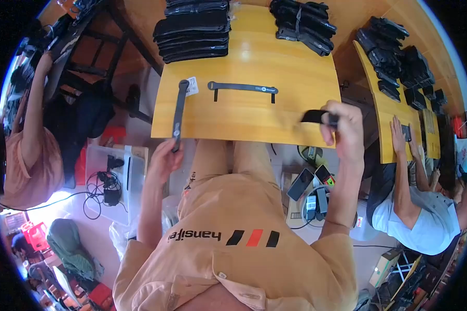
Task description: Assembling black flexible straps with plastic components at a workshop desk.
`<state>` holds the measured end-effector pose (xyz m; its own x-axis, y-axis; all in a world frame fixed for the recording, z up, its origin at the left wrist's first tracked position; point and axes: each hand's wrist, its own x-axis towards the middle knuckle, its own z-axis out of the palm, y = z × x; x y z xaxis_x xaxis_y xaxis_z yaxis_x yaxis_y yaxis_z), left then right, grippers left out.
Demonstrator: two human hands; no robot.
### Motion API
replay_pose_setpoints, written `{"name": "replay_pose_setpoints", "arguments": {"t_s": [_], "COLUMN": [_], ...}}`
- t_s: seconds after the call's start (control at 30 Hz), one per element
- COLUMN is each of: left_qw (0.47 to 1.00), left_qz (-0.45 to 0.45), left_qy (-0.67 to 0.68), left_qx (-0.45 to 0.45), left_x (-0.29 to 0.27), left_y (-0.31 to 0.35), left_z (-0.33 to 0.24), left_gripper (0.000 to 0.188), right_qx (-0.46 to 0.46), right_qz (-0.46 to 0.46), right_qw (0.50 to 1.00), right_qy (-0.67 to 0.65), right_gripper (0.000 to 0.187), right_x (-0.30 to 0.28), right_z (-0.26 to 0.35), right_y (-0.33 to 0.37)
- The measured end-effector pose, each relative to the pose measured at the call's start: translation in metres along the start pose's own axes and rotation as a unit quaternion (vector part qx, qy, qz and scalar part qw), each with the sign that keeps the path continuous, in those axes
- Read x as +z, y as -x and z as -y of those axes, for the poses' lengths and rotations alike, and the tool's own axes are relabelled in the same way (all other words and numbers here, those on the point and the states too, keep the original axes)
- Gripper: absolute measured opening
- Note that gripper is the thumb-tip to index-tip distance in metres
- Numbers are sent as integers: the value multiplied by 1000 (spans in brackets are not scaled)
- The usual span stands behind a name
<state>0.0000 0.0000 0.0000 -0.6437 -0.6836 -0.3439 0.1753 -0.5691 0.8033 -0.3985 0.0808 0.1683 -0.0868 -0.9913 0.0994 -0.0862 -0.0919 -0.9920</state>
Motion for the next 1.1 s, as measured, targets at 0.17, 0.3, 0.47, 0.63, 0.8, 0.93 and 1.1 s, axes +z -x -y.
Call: {"name": "replay_pose_setpoints", "arguments": {"t_s": [0.17, 0.3, 0.47, 0.63, 0.8, 0.93, 1.1], "left_qw": [983, 971, 929, 829, 969, 958, 950], "left_qz": [-145, -199, -295, -155, 146, 95, 22], "left_qy": [69, -10, -201, -366, -197, -269, -311], "left_qx": [-86, -132, 103, 394, 34, -10, 22], "left_x": [36, 38, 38, 142, 179, 140, 87], "left_y": [-32, -12, 9, -20, -47, -56, -77], "left_z": [8, -8, -29, -81, -79, -70, -67], "left_gripper": [60, 62, 40, 31, 23, 16, 10], "right_qx": [-147, -67, -85, -80, -77, 56, 150], "right_qz": [-16, -47, -73, 40, 79, -3, -113], "right_qw": [873, 897, 939, 969, 990, 998, 982], "right_qy": [464, 435, 325, 232, 92, -32, -25], "right_gripper": [9, 25, 37, 39, 25, 18, 10], "right_x": [35, 26, 24, 54, 60, 44, 35], "right_z": [15, 12, 11, 13, -9, -45, -93], "right_y": [3, 5, 11, 6, 2, 3, -9]}}
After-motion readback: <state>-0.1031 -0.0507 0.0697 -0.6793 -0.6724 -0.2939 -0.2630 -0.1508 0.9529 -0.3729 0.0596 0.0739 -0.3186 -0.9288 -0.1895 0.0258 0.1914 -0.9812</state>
